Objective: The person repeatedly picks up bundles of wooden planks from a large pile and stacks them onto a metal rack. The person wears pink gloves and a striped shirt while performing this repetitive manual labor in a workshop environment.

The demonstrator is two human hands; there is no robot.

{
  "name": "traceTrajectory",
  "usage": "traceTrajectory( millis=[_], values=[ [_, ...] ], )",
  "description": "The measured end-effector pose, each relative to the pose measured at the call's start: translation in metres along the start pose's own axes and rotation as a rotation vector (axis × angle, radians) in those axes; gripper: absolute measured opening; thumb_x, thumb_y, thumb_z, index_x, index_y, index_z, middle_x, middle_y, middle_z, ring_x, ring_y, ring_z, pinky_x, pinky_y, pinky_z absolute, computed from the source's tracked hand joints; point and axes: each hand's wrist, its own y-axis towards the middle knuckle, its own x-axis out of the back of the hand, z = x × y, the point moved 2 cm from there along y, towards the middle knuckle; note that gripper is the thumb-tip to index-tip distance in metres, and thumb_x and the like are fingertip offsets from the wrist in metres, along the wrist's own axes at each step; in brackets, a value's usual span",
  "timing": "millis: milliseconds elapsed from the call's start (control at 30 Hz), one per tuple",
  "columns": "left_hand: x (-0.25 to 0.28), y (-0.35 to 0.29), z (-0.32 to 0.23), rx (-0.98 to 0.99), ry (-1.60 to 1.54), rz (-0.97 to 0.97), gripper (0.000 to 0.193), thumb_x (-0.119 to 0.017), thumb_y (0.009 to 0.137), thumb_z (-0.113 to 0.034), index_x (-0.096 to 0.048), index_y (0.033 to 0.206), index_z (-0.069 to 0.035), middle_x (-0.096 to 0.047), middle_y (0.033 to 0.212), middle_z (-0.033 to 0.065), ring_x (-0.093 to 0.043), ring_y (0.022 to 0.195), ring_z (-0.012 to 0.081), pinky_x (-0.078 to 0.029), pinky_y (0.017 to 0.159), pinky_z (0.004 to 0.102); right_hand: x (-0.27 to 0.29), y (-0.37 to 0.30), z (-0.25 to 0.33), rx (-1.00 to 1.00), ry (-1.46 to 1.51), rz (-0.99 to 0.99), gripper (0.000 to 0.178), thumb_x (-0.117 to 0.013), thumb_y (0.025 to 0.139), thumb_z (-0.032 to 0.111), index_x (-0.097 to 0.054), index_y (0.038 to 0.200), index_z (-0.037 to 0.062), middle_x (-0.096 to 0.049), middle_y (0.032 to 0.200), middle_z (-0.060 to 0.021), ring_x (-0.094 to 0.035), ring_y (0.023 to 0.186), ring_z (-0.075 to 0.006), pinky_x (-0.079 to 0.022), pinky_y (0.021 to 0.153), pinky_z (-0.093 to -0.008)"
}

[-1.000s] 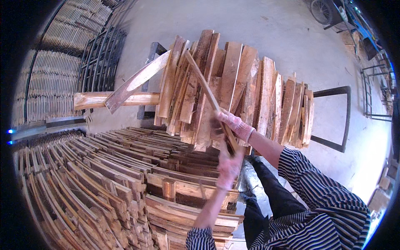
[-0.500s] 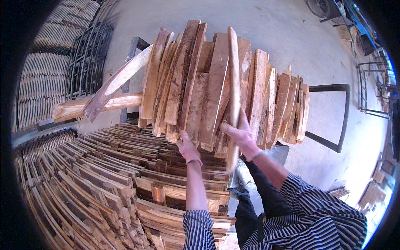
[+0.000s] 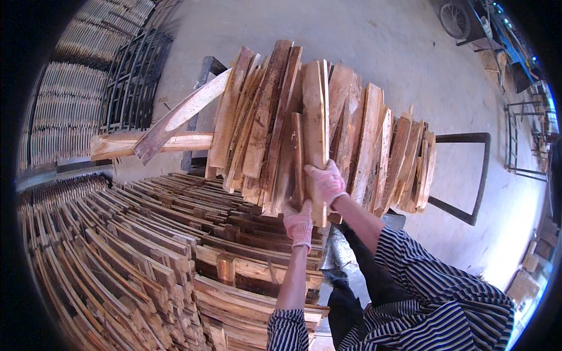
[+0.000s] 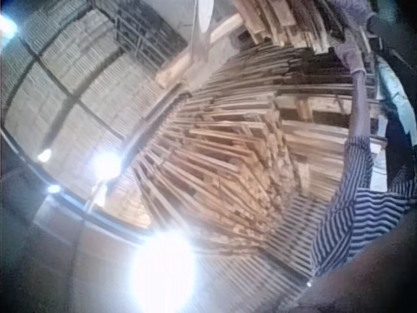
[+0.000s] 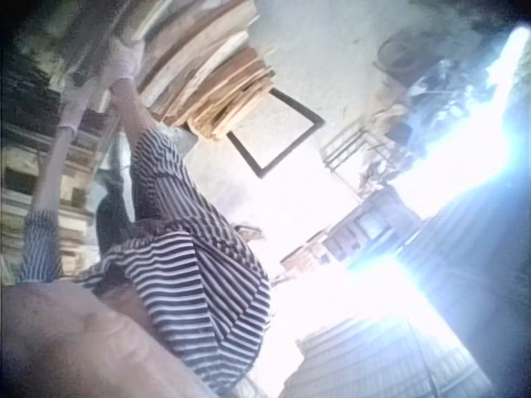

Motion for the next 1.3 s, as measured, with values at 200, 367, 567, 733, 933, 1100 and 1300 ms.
traceTrajectory(
  millis=[200, 367, 567, 733, 933, 1100, 1300],
  values=[
    [0.004, -0.032, -0.040, -0.008, -0.042, 0.748, 0.063, -0.073, 0.090, -0.020, -0.047, 0.145, -0.003, -0.068, 0.123, 0.0132, -0.066, 0.107, 0.0200, -0.054, 0.095, 0.0308, 0.107, -0.040, -0.021, 0.059, 0.445, 0.393, 0.060, -0.080, 0.087, 0.024, -0.053, 0.137, 0.0045, -0.067, 0.110, -0.0021, -0.064, 0.093, -0.0139, -0.055, 0.083, -0.0304],
    [0.027, -0.107, -0.031, 0.345, -0.803, 0.788, 0.056, -0.070, 0.090, -0.013, -0.051, 0.143, -0.004, -0.070, 0.121, 0.0089, -0.067, 0.110, 0.0202, -0.054, 0.098, 0.0360, 0.161, -0.126, -0.075, 0.025, 0.116, 0.618, 0.070, -0.084, 0.083, 0.028, -0.052, 0.140, 0.0034, -0.067, 0.117, -0.0035, -0.064, 0.102, -0.0144, -0.054, 0.090, -0.0316],
    [0.074, -0.168, 0.051, 0.168, -1.504, 0.829, 0.071, -0.078, 0.089, -0.026, -0.043, 0.150, -0.014, -0.061, 0.135, 0.0002, -0.063, 0.116, 0.0194, -0.055, 0.098, 0.0368, 0.145, -0.210, -0.088, -0.119, -0.533, 1.078, 0.088, -0.091, 0.071, 0.025, -0.049, 0.145, 0.0037, -0.065, 0.126, -0.0051, -0.061, 0.111, -0.0157, -0.051, 0.097, -0.0330],
    [0.146, -0.206, 0.123, 0.047, -1.686, 0.582, 0.054, -0.069, 0.096, -0.027, -0.048, 0.146, -0.018, -0.063, 0.130, 0.0015, -0.064, 0.113, 0.0177, -0.055, 0.097, 0.0386, 0.050, -0.278, -0.091, 0.499, -0.543, 0.885, 0.127, -0.097, 0.060, 0.035, -0.024, 0.158, 0.0039, -0.047, 0.150, -0.0169, -0.054, 0.131, -0.0293, -0.042, 0.113, -0.0420],
    [0.225, -0.234, 0.175, 0.161, -1.521, 0.101, 0.044, -0.062, 0.101, -0.033, -0.056, 0.137, -0.009, -0.065, 0.127, 0.0034, -0.064, 0.113, 0.0180, -0.055, 0.095, 0.0361, -0.059, -0.351, -0.132, 0.718, -0.731, 0.604, 0.108, -0.084, 0.068, 0.045, -0.030, 0.159, 0.0254, -0.059, 0.136, -0.0161, -0.059, 0.124, -0.0371, -0.048, 0.105, -0.0415],
    [0.277, -0.276, 0.236, 0.177, -1.324, -0.141, 0.050, -0.067, 0.098, -0.029, -0.054, 0.140, -0.006, -0.064, 0.129, 0.0087, -0.065, 0.113, 0.0247, -0.058, 0.093, 0.0393, -0.139, -0.333, -0.148, 0.657, -0.903, 0.460, 0.093, -0.081, 0.075, 0.044, -0.037, 0.155, 0.0278, -0.059, 0.127, -0.0175, -0.062, 0.112, -0.0368, -0.051, 0.094, -0.0449],
    [0.276, -0.319, 0.317, 0.243, -1.374, -0.171, 0.045, -0.068, 0.097, -0.026, -0.057, 0.136, -0.005, -0.065, 0.128, 0.0085, -0.064, 0.115, 0.0264, -0.055, 0.099, 0.0501, -0.189, -0.326, -0.185, 0.980, -1.174, 0.457, 0.075, -0.068, 0.088, 0.027, -0.035, 0.155, 0.0228, -0.053, 0.133, -0.0231, -0.058, 0.115, -0.0442, -0.051, 0.092, -0.0521]
  ],
)
